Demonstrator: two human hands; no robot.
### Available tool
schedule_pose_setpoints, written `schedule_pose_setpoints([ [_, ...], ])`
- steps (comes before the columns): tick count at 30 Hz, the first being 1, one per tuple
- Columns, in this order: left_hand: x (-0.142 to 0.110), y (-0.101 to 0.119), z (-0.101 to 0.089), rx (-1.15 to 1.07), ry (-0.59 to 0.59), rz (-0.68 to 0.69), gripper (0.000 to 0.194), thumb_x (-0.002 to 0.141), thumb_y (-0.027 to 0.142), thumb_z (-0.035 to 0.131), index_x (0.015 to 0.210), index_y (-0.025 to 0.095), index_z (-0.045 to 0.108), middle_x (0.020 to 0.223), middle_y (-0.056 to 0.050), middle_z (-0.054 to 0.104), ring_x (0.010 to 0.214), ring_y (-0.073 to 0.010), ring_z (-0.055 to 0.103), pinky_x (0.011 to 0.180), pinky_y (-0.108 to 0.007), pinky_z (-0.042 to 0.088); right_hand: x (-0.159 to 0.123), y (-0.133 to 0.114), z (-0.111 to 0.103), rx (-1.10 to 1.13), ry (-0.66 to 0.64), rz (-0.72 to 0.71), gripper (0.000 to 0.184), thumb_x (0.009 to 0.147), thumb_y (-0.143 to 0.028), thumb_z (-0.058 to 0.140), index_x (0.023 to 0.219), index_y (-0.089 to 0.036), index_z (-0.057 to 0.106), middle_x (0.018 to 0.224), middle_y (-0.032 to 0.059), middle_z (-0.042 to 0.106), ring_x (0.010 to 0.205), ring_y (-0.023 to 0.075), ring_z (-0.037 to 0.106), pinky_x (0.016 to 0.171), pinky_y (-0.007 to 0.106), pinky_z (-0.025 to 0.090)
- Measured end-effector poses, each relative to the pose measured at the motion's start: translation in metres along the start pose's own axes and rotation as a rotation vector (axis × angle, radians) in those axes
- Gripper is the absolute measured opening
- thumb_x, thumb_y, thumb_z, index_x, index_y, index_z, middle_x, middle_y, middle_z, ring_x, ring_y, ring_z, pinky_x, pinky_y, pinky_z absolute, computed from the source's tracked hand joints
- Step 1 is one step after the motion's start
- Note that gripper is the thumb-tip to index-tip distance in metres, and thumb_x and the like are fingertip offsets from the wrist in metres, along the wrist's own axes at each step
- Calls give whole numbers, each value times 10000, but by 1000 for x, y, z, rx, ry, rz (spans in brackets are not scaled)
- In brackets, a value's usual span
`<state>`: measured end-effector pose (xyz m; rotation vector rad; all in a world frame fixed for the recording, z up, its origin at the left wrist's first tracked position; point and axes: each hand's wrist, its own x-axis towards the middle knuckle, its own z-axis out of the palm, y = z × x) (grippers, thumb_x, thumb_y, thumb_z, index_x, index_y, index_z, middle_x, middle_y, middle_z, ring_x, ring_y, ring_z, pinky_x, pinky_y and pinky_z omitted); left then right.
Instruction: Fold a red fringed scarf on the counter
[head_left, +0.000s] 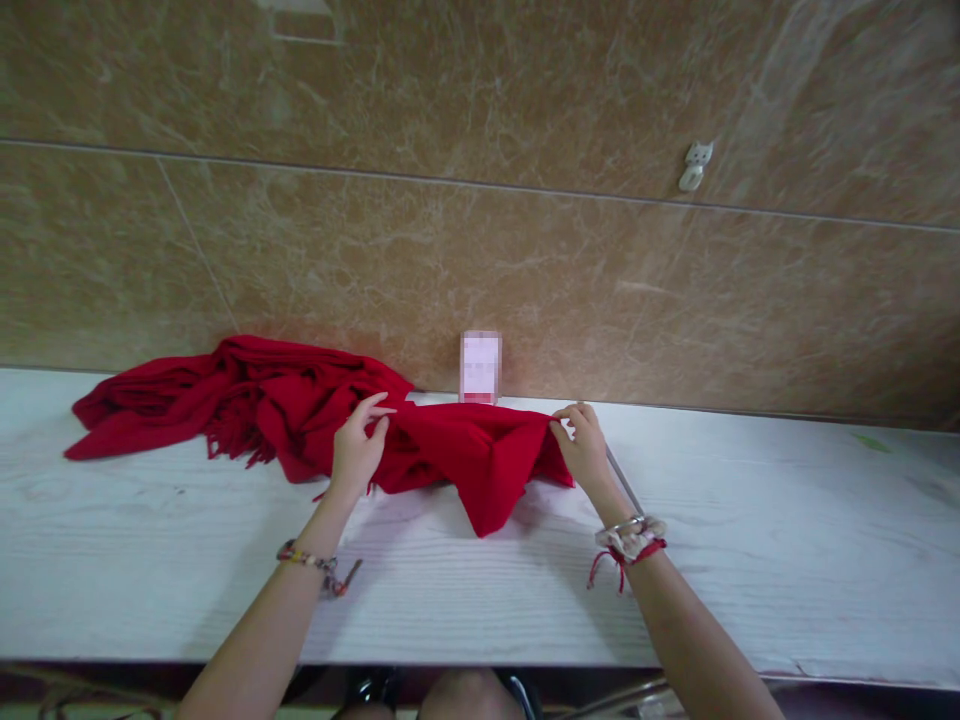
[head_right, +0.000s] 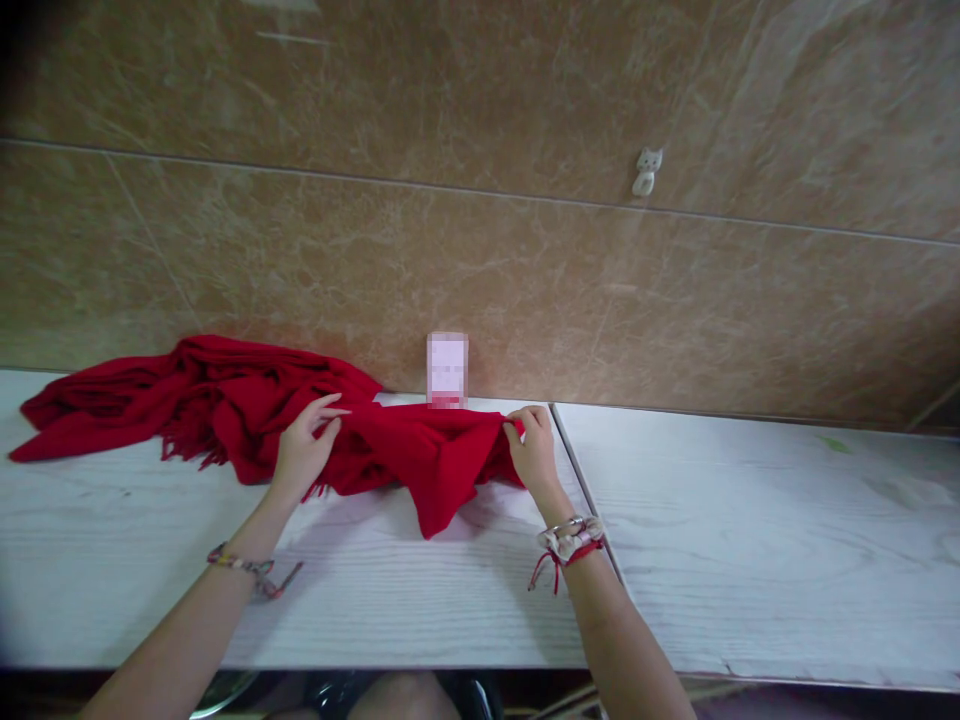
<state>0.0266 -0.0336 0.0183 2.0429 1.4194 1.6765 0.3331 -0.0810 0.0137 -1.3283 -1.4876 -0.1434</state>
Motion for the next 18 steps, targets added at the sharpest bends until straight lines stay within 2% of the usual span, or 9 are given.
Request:
schedule_pose_setpoints([
  [2, -5, 6, 2, 106, 19, 146, 401, 758, 90, 388, 1120, 185, 534, 925, -47, 659, 894, -191, 600, 863, -373, 451, -3, 1, 4, -49, -69, -48, 103, 738, -150, 481, 700, -208, 557, 779, 52, 511, 737, 196, 499, 700, 361, 452],
  [4, -12, 17, 5, 162, 23, 351, 438, 765, 52, 353, 1140, 201, 522, 943, -48, 652, 922, -189, 580, 873, -374, 436, -5, 1, 6, -92, -118, -85, 125, 738, -132, 477, 715, -202, 578, 799, 65, 516, 752, 204, 497, 713, 369, 451],
  [6, -20, 28, 10, 170, -82, 554, 411, 804, 75, 365, 1169, 207, 500, 948, -49, 649, 910, -178, 578, 869, -359, 432, -5, -1, 4, -102, -143, -125, 189, 738, -96, 448, 777, -195, 605, 835, 77, 518, 776, 207, 498, 731, 375, 451],
  [8, -26, 37, 16, 191, -262, 680, 386, 837, 150, 420, 1218, 205, 454, 1013, -58, 640, 929, -173, 578, 884, -356, 422, -3, -4, -1, -80, -156, -185, 294, 735, -54, 407, 877, -202, 619, 881, 78, 517, 824, 209, 498, 767, 385, 447],
  [10, -30, 40, 22, 248, -407, 704, 438, 838, 228, 484, 1266, 197, 397, 1108, -74, 614, 993, -184, 563, 920, -375, 398, -2, -10, -7, -40, -186, -260, 371, 744, -37, 387, 972, -223, 614, 936, 74, 514, 884, 211, 490, 806, 399, 438],
  [13, -32, 36, 27, 308, -491, 666, 512, 827, 239, 525, 1303, 195, 341, 1133, -71, 610, 1017, -180, 562, 946, -387, 380, -1, -19, -14, 7, -295, -366, 344, 795, -94, 424, 1052, -237, 602, 1001, 78, 508, 954, 221, 471, 844, 416, 426],
  [15, -32, 31, 27, 305, -464, 661, 514, 830, 199, 519, 1308, 192, 327, 1065, -51, 646, 956, -166, 591, 938, -377, 388, -2, -24, -16, -1, -364, -412, 305, 808, -142, 472, 1068, -235, 602, 1019, 83, 509, 968, 228, 465, 856, 424, 420],
  [18, -31, 28, 25, 262, -355, 685, 480, 846, 165, 487, 1301, 186, 336, 962, -27, 680, 854, -151, 621, 917, -365, 402, -4, -26, -14, -64, -402, -439, 285, 789, -172, 540, 1058, -234, 610, 1030, 86, 516, 959, 235, 463, 855, 436, 417],
])
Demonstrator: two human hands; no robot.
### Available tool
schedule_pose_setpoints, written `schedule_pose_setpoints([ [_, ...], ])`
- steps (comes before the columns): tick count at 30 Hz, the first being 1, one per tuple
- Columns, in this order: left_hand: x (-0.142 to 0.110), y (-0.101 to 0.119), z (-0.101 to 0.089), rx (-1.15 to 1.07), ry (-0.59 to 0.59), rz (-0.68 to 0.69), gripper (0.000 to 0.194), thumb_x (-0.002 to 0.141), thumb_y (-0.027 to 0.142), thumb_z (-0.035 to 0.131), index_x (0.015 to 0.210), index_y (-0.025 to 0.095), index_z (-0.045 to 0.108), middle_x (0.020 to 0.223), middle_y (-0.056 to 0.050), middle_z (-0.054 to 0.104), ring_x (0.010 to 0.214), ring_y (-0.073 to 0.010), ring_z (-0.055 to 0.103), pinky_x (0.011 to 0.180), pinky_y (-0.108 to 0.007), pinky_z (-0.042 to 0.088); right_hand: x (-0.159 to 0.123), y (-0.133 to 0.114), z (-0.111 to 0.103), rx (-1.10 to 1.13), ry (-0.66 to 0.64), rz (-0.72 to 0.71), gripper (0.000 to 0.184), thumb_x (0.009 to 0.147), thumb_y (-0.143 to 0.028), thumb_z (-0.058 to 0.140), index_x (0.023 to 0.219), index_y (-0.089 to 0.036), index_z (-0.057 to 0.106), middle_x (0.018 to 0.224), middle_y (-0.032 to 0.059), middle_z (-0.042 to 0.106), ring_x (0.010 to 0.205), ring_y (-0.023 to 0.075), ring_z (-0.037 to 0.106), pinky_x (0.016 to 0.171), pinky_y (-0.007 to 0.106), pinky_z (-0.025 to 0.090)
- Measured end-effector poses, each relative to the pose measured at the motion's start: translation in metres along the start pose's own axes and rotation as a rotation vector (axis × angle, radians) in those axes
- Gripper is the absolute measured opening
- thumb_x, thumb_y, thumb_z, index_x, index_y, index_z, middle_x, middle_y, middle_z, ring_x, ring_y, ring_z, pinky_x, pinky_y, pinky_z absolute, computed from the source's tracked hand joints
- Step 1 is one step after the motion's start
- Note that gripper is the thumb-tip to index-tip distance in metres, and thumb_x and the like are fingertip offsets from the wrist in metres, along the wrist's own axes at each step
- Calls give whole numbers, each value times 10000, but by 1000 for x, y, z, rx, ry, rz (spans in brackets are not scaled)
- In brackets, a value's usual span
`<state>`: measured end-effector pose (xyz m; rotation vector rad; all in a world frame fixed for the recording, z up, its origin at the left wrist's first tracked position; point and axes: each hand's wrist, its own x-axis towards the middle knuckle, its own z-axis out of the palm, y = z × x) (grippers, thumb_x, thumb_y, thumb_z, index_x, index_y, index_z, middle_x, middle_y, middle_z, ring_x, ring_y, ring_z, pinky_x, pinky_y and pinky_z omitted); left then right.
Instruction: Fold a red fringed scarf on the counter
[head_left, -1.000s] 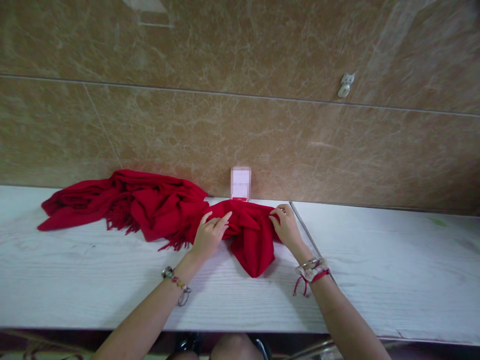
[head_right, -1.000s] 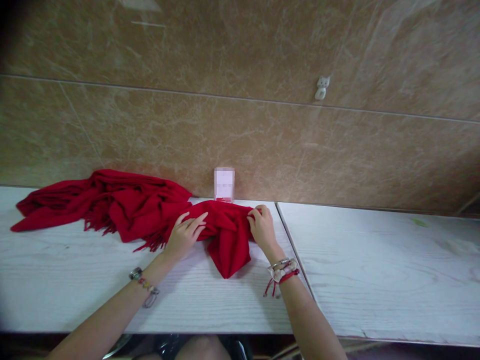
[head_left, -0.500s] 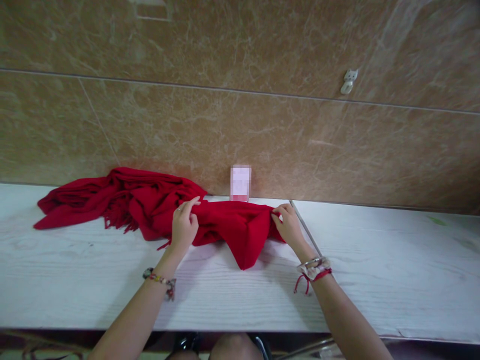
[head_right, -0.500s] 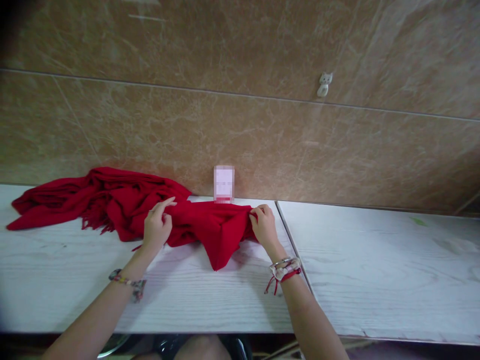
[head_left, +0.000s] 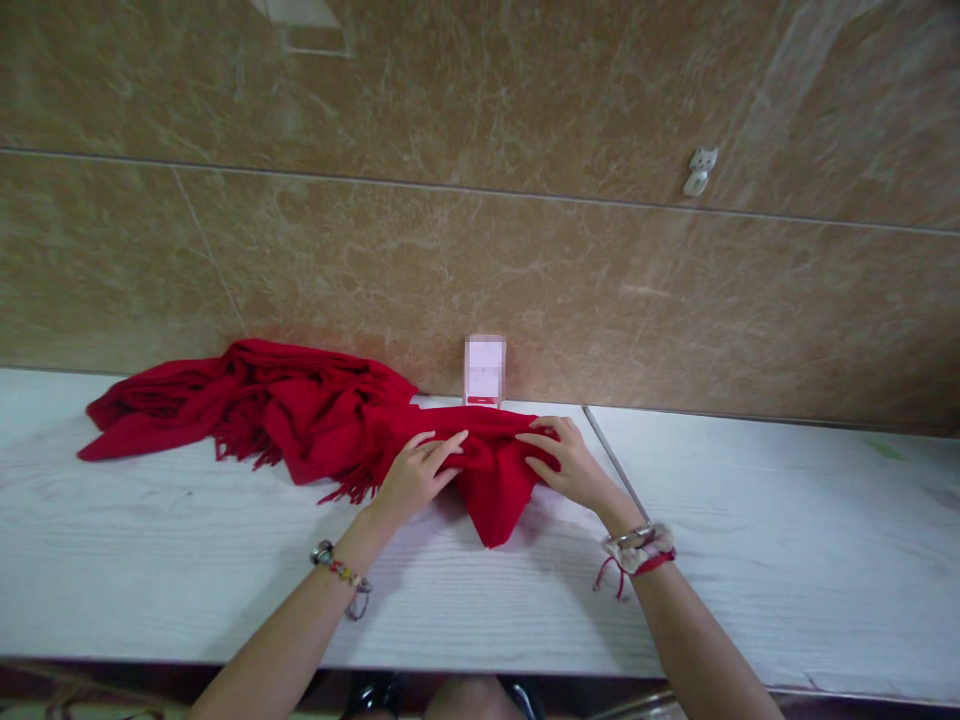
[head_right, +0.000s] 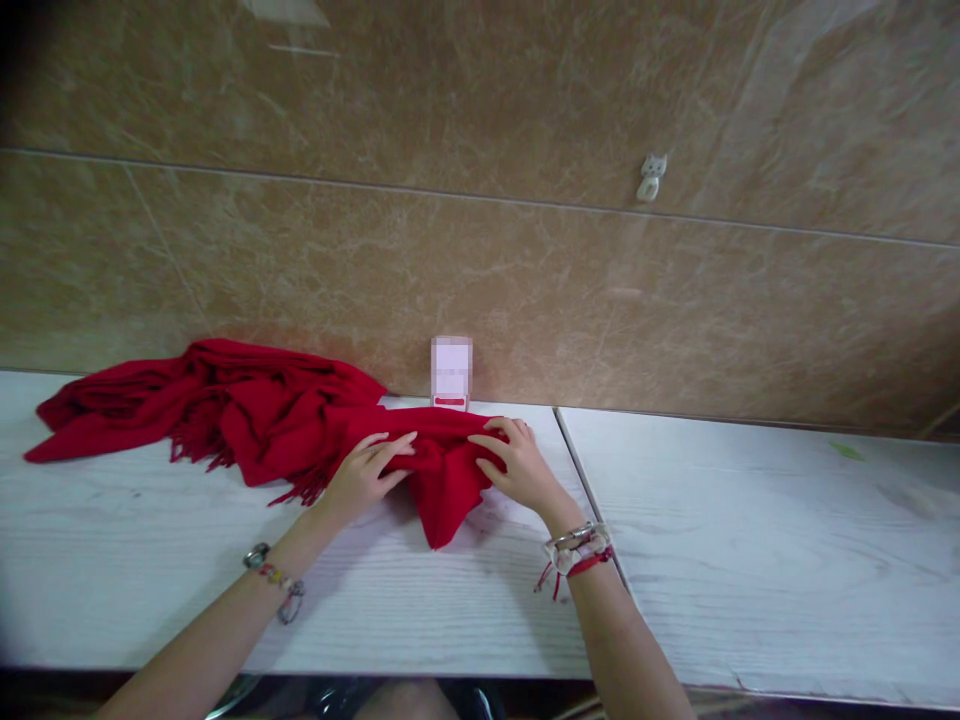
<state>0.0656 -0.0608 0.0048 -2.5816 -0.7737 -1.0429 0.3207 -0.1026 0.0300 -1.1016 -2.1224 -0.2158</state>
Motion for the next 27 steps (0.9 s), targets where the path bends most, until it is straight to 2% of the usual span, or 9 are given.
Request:
schedule_pose_setpoints([
  [4, 0, 1, -2, -36, 121, 30, 393, 868, 170, 454, 1255, 202, 400, 862, -2, 694, 743, -131, 629, 874, -343, 430, -1, 3, 7, -84, 2, 23, 184, 767, -167, 577, 930, -221, 641, 942, 80, 533, 875, 232, 473, 794, 432, 431],
  [7, 1, 1, -3, -123, 209, -23, 322, 861, 200, 477, 1183, 212, 481, 812, 5, 695, 741, -136, 627, 842, -326, 452, 0, 5, 9, -65, 83, 31, 110, 773, -137, 546, 762, -212, 625, 863, 65, 524, 816, 216, 477, 741, 400, 434],
  [10, 3, -3, -8, -297, 377, -284, 338, 826, 230, 521, 1163, 207, 507, 815, -8, 685, 782, -147, 627, 803, -302, 477, 2, 4, 4, 49, 285, 82, 136, 782, -116, 490, 744, -210, 579, 825, 49, 506, 794, 196, 482, 715, 362, 435],
  [14, 6, -16, -12, -596, 642, -670, 535, 766, 240, 558, 1270, 183, 390, 750, 8, 642, 730, -126, 623, 755, -271, 495, 5, 3, -3, 183, 543, 247, 97, 789, -164, 463, 742, -220, 526, 797, 27, 481, 759, 178, 484, 669, 324, 434],
  [17, 6, -21, -7, -643, 536, -762, 585, 731, 208, 559, 1281, 174, 365, 725, 15, 617, 716, -127, 618, 743, -279, 500, 3, 10, 5, 246, 522, 367, 96, 777, -197, 456, 703, -221, 512, 785, 27, 484, 750, 180, 492, 652, 322, 442],
  [20, 3, -18, -1, -362, 395, -680, 545, 711, 118, 521, 1243, 169, 417, 819, -31, 625, 784, -164, 610, 780, -336, 490, -1, 19, 21, 202, 364, 455, 95, 693, -143, 477, 663, -214, 532, 752, 31, 483, 736, 194, 493, 695, 367, 452],
  [23, 2, -10, -3, -47, 427, -407, 457, 737, 53, 444, 1175, 178, 485, 892, -64, 629, 862, -190, 587, 825, -374, 463, -3, 21, 27, 110, 316, 429, 228, 615, -52, 434, 697, -203, 584, 807, 58, 492, 803, 214, 493, 774, 419, 438],
  [25, 3, -3, -9, -21, 392, -179, 459, 775, 35, 391, 1198, 199, 462, 839, -36, 645, 810, -166, 593, 811, -346, 469, -3, 16, 21, 96, 337, 337, 325, 613, -17, 393, 759, -204, 614, 890, 75, 502, 871, 216, 490, 803, 419, 434],
  [27, 4, 4, -15, -93, 251, -7, 492, 804, 46, 372, 1265, 216, 392, 825, -11, 663, 760, -143, 600, 802, -320, 475, -1, 5, 9, 124, 295, 205, 366, 654, -8, 381, 822, -216, 630, 955, 77, 509, 930, 211, 484, 825, 408, 431],
])
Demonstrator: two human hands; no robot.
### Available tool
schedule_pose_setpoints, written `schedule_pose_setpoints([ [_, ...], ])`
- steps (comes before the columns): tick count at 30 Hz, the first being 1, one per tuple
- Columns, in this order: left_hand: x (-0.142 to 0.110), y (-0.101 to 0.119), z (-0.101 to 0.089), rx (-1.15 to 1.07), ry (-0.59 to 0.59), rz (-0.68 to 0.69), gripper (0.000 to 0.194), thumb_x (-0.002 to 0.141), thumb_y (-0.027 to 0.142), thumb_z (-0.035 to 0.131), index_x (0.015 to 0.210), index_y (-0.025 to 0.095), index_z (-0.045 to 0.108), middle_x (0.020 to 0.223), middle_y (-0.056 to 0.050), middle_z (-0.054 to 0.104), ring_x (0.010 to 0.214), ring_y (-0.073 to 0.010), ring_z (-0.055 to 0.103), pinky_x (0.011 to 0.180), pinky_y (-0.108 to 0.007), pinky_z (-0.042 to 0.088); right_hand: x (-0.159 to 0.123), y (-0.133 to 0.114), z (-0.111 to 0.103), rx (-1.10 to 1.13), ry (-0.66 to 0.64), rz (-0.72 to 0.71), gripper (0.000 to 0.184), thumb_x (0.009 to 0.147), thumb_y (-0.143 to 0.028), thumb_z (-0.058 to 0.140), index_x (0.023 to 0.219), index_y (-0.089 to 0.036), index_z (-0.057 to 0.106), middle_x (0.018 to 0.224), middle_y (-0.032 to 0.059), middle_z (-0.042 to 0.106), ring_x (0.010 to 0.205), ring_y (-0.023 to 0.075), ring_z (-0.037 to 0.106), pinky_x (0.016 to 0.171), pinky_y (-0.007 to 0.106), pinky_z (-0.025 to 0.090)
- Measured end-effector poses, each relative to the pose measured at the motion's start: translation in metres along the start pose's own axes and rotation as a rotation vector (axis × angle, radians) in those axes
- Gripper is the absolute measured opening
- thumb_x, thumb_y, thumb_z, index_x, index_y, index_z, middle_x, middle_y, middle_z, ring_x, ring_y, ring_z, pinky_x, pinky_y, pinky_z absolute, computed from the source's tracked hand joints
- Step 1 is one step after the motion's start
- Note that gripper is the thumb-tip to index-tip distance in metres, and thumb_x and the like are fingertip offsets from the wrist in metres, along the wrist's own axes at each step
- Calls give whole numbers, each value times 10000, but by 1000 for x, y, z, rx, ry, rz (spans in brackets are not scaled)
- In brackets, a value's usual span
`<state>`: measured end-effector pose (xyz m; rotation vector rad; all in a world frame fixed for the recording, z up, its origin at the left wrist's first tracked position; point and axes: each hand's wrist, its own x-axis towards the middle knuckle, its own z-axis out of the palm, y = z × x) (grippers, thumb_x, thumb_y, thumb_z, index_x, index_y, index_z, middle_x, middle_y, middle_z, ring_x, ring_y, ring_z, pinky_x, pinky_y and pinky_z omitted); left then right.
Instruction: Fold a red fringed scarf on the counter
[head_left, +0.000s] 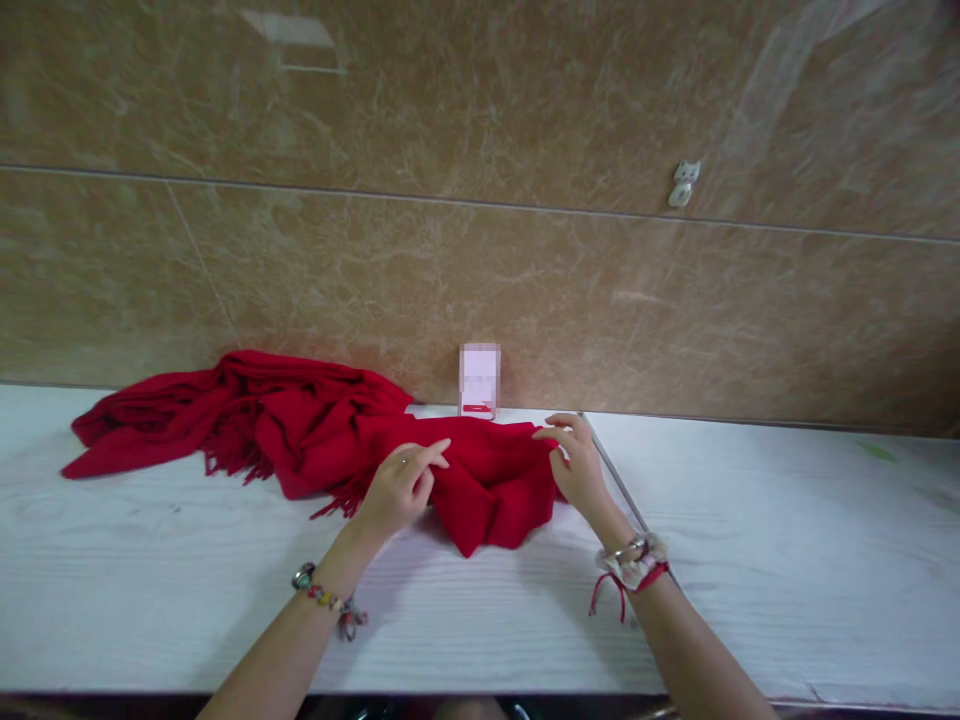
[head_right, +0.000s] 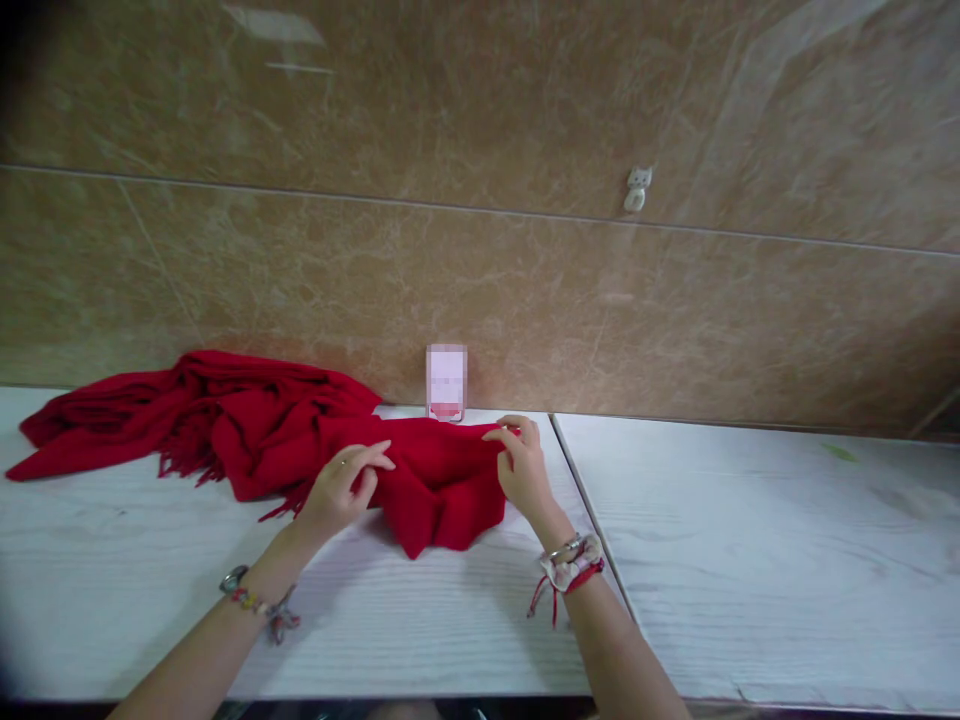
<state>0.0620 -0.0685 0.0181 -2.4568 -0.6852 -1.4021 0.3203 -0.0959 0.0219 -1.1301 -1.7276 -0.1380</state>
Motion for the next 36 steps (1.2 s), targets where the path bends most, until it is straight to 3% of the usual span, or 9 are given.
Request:
schedule_pose_setpoints([
  [6, 1, 4, -4, -154, -437, -5, 667, 791, 252, 560, 1368, 242, 226, 1029, -10, 665, 941, -169, 599, 938, -367, 404, 5, -27, -19, 109, -527, -154, 167, 761, -247, 609, 921, -227, 651, 1090, 76, 524, 1048, 222, 467, 918, 428, 398],
  [9, 0, 1, -4, -146, -521, -36, 839, 708, 365, 672, 1378, 247, 180, 1087, -24, 645, 998, -189, 582, 962, -385, 378, 5, -28, -20, 65, -625, -138, 298, 651, -344, 730, 906, -203, 665, 1143, 95, 505, 1091, 257, 440, 937, 459, 383],
  [12, 0, 3, -2, -139, -524, 4, 882, 675, 398, 701, 1372, 263, 178, 1071, -21, 648, 982, -189, 590, 970, -404, 360, 3, -27, -17, 32, -630, -165, 173, 642, -272, 737, 787, -197, 676, 1114, 84, 525, 1068, 255, 453, 923, 455, 398],
  [14, 0, 9, 1, -134, -505, 74, 846, 682, 395, 696, 1363, 265, 211, 1036, -21, 655, 957, -186, 595, 959, -405, 364, 2, -27, -15, 29, -587, -192, 30, 691, -179, 680, 705, -197, 661, 1057, 71, 548, 1023, 234, 480, 895, 435, 423],
  [17, 1, 20, 7, -98, -478, 168, 782, 681, 421, 689, 1335, 234, 303, 976, -48, 657, 901, -200, 601, 909, -406, 401, 2, -26, -10, 36, -447, -190, 92, 756, -134, 593, 703, -197, 634, 960, 68, 567, 928, 209, 519, 817, 410, 463],
  [20, 0, 27, 15, -37, -402, 113, 703, 724, 381, 656, 1323, 192, 339, 903, -63, 659, 839, -206, 609, 868, -412, 431, 2, -26, -5, 54, -279, -151, 94, 799, -169, 547, 741, -206, 610, 895, 62, 567, 858, 197, 535, 760, 394, 478],
  [25, -4, 23, 22, -96, -187, -100, 532, 798, 123, 514, 1301, 232, 381, 833, -15, 678, 778, -160, 616, 831, -347, 466, 3, -26, 0, 74, -105, -91, 122, 826, -185, 502, 743, -218, 585, 827, 47, 558, 807, 185, 542, 727, 355, 475],
  [31, 5, 1, 3, -411, 100, -587, 319, 749, 221, 550, 1065, 196, 587, 727, 10, 651, 689, -138, 613, 695, -256, 491, 7, -21, -6, 61, 79, -6, 119, 824, -203, 480, 717, -221, 531, 768, 30, 539, 734, 175, 530, 670, 328, 453],
  [36, 11, -18, -18, -714, 350, -824, 400, 627, 320, 654, 998, 181, 604, 617, 40, 556, 535, -92, 527, 519, -195, 442, 10, -25, -20, 77, 242, 5, 147, 846, -275, 442, 713, -229, 481, 728, 21, 525, 731, 186, 524, 670, 342, 437],
])
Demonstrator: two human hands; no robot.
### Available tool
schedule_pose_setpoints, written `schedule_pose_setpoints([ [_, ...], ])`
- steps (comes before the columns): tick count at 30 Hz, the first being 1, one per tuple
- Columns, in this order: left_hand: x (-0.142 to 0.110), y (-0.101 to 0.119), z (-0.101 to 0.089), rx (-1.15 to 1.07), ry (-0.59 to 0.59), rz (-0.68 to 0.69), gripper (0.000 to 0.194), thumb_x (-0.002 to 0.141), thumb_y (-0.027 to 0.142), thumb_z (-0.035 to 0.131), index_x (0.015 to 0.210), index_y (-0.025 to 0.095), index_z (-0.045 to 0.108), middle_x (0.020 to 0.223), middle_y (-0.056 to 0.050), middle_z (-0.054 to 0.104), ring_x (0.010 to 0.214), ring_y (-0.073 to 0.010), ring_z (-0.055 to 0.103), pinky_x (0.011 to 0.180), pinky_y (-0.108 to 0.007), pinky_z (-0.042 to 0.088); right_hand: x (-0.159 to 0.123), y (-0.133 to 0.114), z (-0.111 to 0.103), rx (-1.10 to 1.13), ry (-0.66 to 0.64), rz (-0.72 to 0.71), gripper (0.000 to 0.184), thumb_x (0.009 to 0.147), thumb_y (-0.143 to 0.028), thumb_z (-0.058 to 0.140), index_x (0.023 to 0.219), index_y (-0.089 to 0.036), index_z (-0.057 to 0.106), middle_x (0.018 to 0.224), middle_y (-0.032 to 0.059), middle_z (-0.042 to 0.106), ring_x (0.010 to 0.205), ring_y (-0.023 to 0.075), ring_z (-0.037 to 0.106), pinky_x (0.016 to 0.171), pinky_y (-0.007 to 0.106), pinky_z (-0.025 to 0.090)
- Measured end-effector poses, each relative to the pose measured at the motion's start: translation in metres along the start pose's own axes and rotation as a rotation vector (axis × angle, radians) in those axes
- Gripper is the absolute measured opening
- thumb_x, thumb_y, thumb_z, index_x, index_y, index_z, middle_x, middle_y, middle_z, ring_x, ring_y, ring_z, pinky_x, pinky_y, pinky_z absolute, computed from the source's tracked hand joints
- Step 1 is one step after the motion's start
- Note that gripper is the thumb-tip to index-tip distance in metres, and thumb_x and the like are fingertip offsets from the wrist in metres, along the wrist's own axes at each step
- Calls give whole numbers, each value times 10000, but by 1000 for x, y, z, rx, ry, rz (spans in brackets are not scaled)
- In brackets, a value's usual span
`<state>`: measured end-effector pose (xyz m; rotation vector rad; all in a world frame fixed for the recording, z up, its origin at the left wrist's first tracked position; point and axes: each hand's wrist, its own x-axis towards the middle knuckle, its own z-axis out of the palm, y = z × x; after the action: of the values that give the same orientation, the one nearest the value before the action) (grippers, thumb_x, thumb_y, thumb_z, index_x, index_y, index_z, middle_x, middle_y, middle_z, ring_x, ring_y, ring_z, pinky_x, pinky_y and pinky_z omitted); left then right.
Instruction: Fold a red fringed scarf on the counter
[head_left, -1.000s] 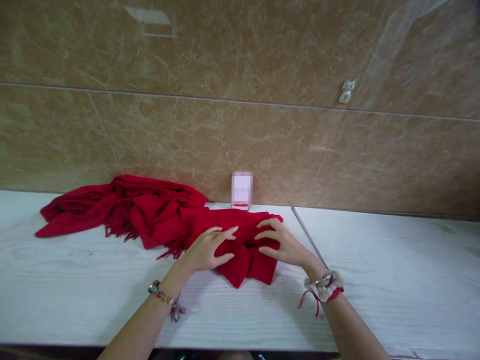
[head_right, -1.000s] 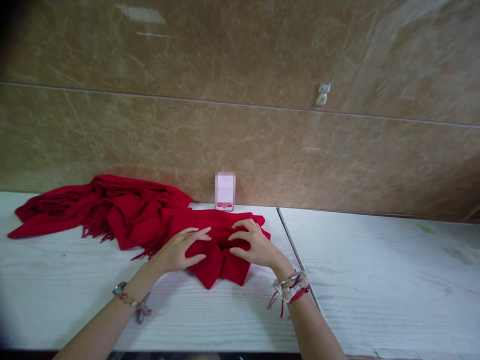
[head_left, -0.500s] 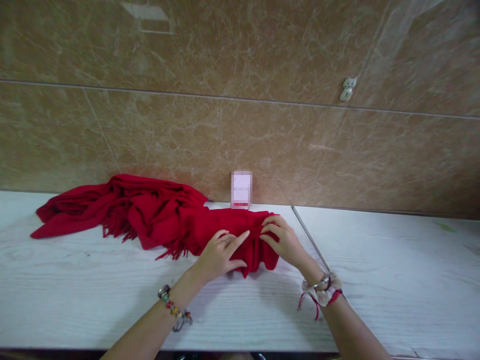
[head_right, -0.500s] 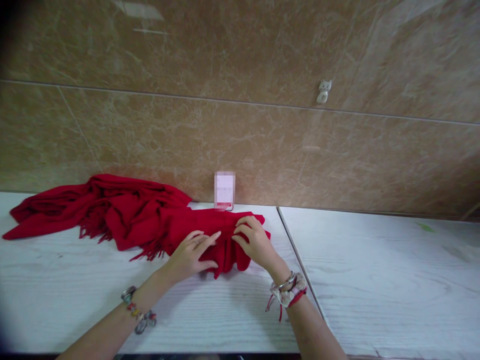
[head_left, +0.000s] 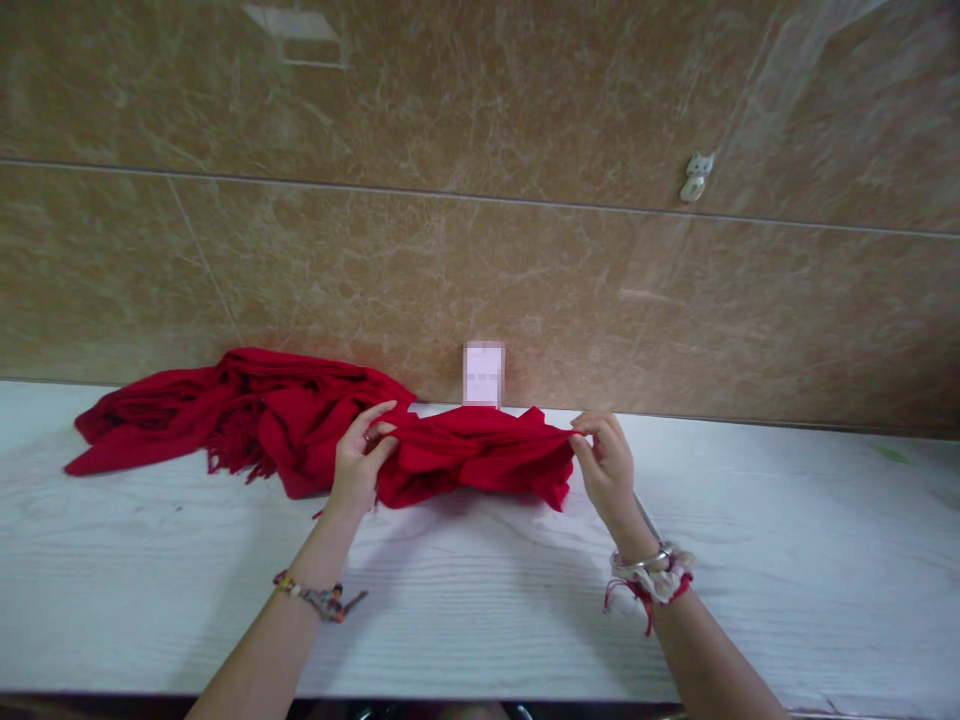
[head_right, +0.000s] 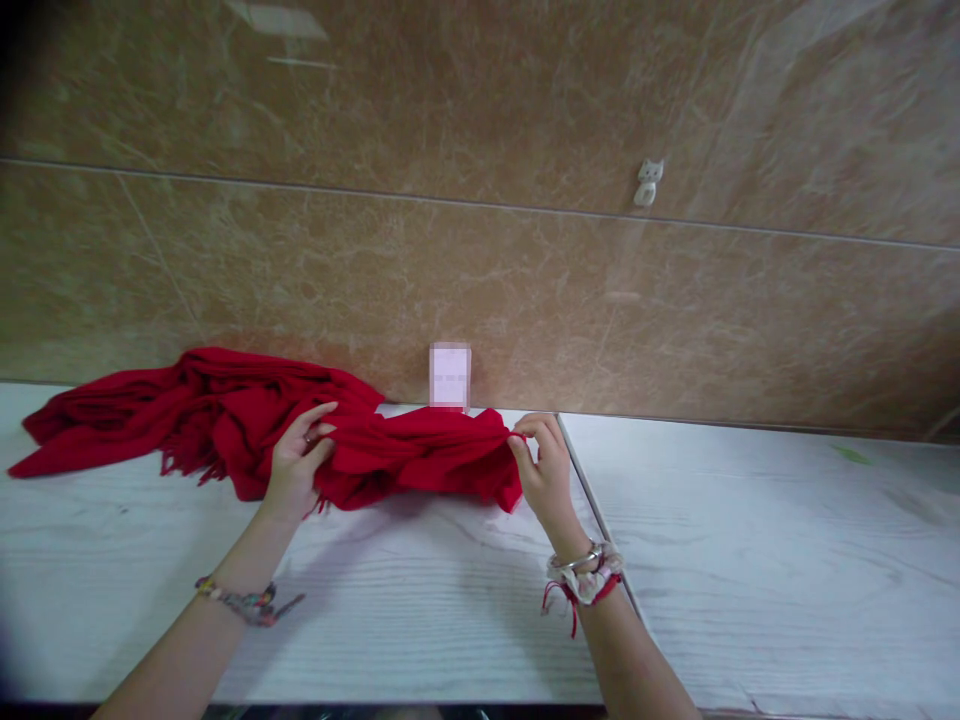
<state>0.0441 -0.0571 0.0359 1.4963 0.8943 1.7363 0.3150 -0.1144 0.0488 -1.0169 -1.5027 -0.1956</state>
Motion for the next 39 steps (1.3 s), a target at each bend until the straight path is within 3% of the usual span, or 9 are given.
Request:
schedule_pose_setpoints([
  [5, 3, -6, -3, 21, -107, -31, 419, 637, 351, 647, 1010, 167, 600, 643, 24, 579, 557, -105, 545, 534, -208, 455, 1, 6, 0, 19, 52, 30, 135, 839, -271, 449, 717, -229, 489, 721, 19, 530, 712, 176, 516, 633, 323, 437],
  [12, -7, -31, 9, 641, -266, 223, 464, 678, 87, 461, 1115, 205, 560, 892, -36, 643, 838, -186, 603, 824, -351, 477, -17, 33, 24, -164, -190, 151, 127, 772, -189, 489, 688, -205, 583, 710, 37, 556, 680, 182, 524, 637, 338, 463],
  [15, -15, -29, 13, 797, -283, 471, 585, 632, -13, 372, 1146, 201, 554, 1008, -66, 616, 952, -195, 563, 872, -367, 443, -23, 32, 28, -197, -223, 59, 241, 776, -104, 433, 845, -200, 643, 829, 70, 572, 784, 202, 530, 710, 364, 463],
  [17, -17, -24, 14, 840, -401, 587, 606, 650, -39, 335, 1163, 203, 547, 951, -57, 638, 911, -183, 574, 842, -354, 443, -24, 29, 27, -203, -263, -56, 334, 791, -63, 388, 905, -218, 661, 882, 80, 577, 835, 210, 520, 739, 381, 451],
  [22, -18, -14, 13, 830, -708, 611, 590, 750, 9, 335, 1295, 220, 412, 812, -6, 683, 735, -145, 609, 756, -320, 434, -20, 19, 20, -181, -436, -259, 378, 813, -37, 375, 860, -246, 686, 886, 68, 599, 834, 199, 529, 743, 388, 434],
  [26, -21, -11, 14, 823, -715, 561, 570, 806, 212, 485, 1351, 220, 316, 853, -13, 698, 792, -169, 621, 815, -347, 411, -16, 12, 14, -140, -502, -301, 302, 828, -102, 414, 958, -222, 659, 914, 84, 600, 850, 208, 536, 740, 395, 444],
  [30, -25, -10, 18, 851, -718, 537, 753, 717, 374, 652, 1358, 214, 290, 909, -37, 699, 843, -201, 620, 795, -349, 417, -15, -1, 9, -122, -490, -334, 294, 839, -236, 473, 1110, -227, 587, 986, 94, 589, 907, 227, 526, 779, 429, 435],
  [35, -27, -15, 23, 925, -692, 558, 819, 683, 292, 704, 1366, 218, 259, 903, -32, 693, 816, -200, 623, 796, -357, 416, -16, -16, 11, -143, -597, -440, 308, 778, -395, 589, 1015, -203, 631, 1010, 98, 595, 930, 244, 506, 777, 431, 422],
  [39, -28, -19, 25, 926, -661, 616, 751, 706, 158, 666, 1352, 228, 289, 847, -13, 686, 791, -189, 617, 782, -357, 430, -18, -17, 18, -240, -651, -450, 174, 754, -295, 635, 897, -199, 658, 1004, 88, 609, 917, 244, 496, 764, 420, 416],
])
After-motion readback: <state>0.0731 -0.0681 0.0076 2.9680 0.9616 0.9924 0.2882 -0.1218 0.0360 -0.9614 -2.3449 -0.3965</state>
